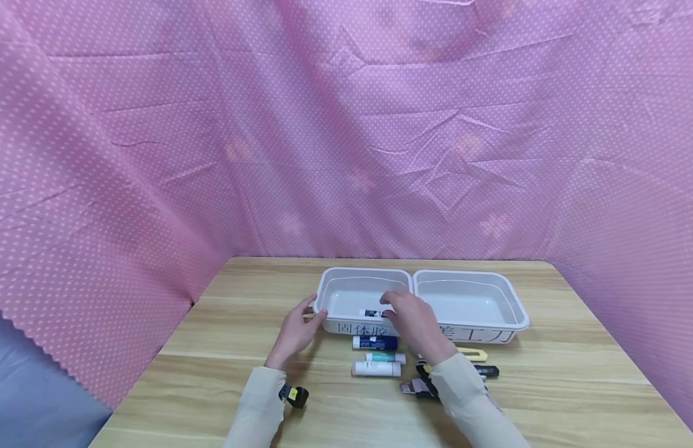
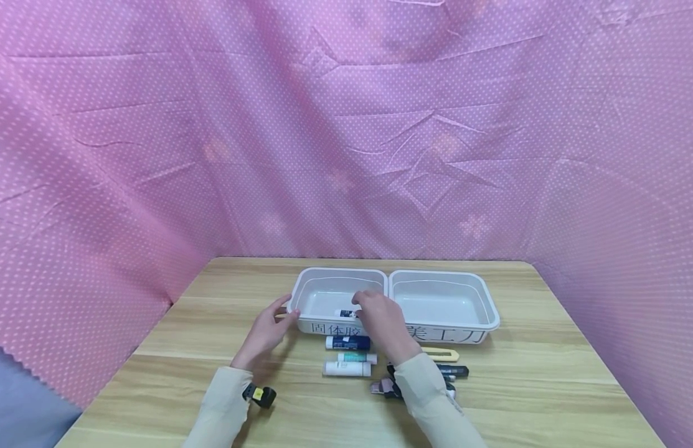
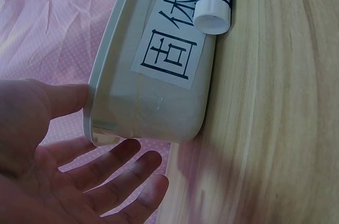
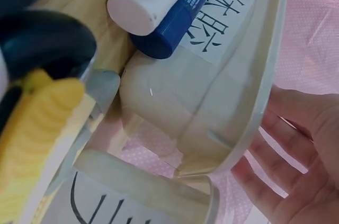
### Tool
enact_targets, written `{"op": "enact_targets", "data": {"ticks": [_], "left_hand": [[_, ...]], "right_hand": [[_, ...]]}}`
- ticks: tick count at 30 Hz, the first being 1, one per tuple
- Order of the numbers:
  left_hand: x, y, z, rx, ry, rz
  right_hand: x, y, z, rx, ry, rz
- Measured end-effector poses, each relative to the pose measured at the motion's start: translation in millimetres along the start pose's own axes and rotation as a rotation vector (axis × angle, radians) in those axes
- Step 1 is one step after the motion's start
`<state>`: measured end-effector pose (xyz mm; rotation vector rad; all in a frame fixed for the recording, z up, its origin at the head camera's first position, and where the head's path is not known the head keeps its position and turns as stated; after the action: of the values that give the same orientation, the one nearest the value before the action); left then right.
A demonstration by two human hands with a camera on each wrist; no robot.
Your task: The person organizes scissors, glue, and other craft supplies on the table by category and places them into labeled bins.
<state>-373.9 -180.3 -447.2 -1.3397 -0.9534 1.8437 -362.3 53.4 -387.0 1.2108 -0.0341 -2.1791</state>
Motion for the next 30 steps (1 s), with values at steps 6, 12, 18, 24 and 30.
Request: {"op": "enact_targets", "data": {"ticks": [6,12,18,24,30], "left_hand": [[0.6,-0.3,0.6,-0.001,-0.001,0.006],[0.6,1.4,0.4,-0.002,0.0,0.01],[2.9,2.0,0.2,-0.009,0.012,0.007],[3.0,2.3,1.3,-0.017,0.011,0.012],[1.3,1.3,1.6,-0.012,0.006,0.015]], "right_hand": [[-6,4,-6.3,0.003,0.017,-0.029],[-14,20,-15.8,-0.101,-0.007,-0.042],[-18,35,-28.7,-0.224,-0.049,-0.078],[-17,46,-43.1,-0.323,-0.043,-0.146],[-21,55,-56.9,-0.391,-0.05,-0.156]]}}
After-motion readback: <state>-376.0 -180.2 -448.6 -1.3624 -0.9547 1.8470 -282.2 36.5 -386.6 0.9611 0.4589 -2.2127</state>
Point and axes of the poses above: each hand's wrist, its own z-axis towards the middle knuckle, its own x-axis out of the palm, y = z × x, the point moved 10 cm from there along z, towards the middle knuckle, and after that the axes turned 10 degrees about -y, right-handed, at the moved point
